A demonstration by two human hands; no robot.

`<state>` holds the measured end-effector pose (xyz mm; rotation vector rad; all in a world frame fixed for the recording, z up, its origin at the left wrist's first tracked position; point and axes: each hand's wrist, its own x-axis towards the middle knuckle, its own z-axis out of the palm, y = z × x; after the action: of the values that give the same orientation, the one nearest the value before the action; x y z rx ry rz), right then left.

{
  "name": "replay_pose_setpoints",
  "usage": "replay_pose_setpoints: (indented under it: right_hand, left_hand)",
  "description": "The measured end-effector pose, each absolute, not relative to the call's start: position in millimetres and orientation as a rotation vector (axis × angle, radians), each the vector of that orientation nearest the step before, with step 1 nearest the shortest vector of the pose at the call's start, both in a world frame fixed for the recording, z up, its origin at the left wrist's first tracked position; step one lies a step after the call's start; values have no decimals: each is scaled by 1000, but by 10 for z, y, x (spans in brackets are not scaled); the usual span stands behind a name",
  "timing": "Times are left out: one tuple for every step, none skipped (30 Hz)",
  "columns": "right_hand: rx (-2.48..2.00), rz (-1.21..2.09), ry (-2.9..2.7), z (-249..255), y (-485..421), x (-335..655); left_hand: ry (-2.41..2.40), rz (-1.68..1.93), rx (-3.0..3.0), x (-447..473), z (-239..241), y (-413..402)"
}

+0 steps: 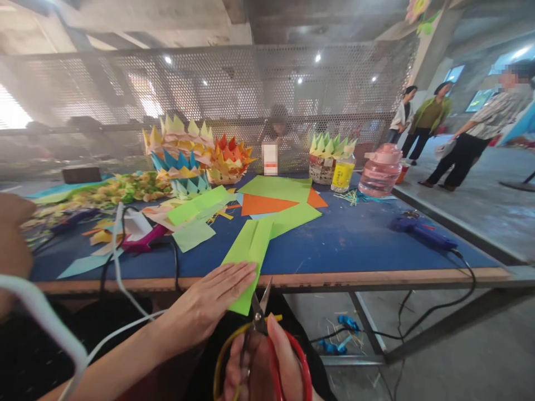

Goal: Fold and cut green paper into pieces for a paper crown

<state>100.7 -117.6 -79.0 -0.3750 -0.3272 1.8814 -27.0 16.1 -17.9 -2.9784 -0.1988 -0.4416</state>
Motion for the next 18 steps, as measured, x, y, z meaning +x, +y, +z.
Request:
replay_pose_setpoints:
  right_hand:
    - [-384, 1886, -315, -761, -1153, 984]
    - [-388, 1886, -304, -727, -1128, 965]
    - [-388, 1882, -294, -693, -1103, 953]
    - [-382, 1877, -288, -662, -1081, 945]
    - [-371, 1870, -287, -638, -1064, 944]
    - [-359, 1866, -287, -625, -1054, 948]
    - [-350, 1860, -287, -621, -1052, 957]
    - [-344, 1855, -289, -626, -1056, 970]
    - [-340, 1844, -291, -636, -1065, 985]
    - [-337, 1830, -291, -647, -1076, 1002]
    - [-339, 1819, -289, -655, -1086, 1018]
    - [-345, 1814, -289, -656, -1094, 1032]
    - [-356, 1813, -291, -649, -1096, 1045]
    - [-368, 1818, -295, -634, -1094, 1054]
    - [-382, 1821, -298, -613, -1088, 1062]
    - [-395, 1822, -300, -591, -1080, 1069]
    - [-404, 1820, -301, -570, -1071, 1076]
    - [-407, 1815, -301, -554, -1065, 1082]
  left_hand:
    - [-197, -442, -2980, -281, -180, 162]
    - [-194, -447, -2982, -287, -181, 165]
    - [-189, -456, -2985, -289, -183, 168]
    - [-181, -469, -2986, -287, -185, 172]
    - [-172, -482, -2988, -284, -189, 176]
    - [-166, -493, -2988, -280, -192, 179]
    - [-164, -498, -2988, -276, -196, 181]
    - [-168, -500, -2987, -273, -200, 182]
    - [-173, -504, -2988, -272, -203, 182]
    - [-175, -508, -2988, -272, -204, 181]
    - [-175, -512, -2989, -273, -205, 179]
    - [-172, -518, -2989, -274, -204, 178]
    - [-165, -527, -2989, -274, -203, 177]
    - [-157, -537, -2988, -274, -201, 177]
    - [-154, -547, -2988, -273, -199, 177]
    - [-154, -559, -2988, -271, -197, 178]
    - [-154, -570, -2989, -268, -197, 179]
    - [-157, -577, -2989, -265, -197, 179]
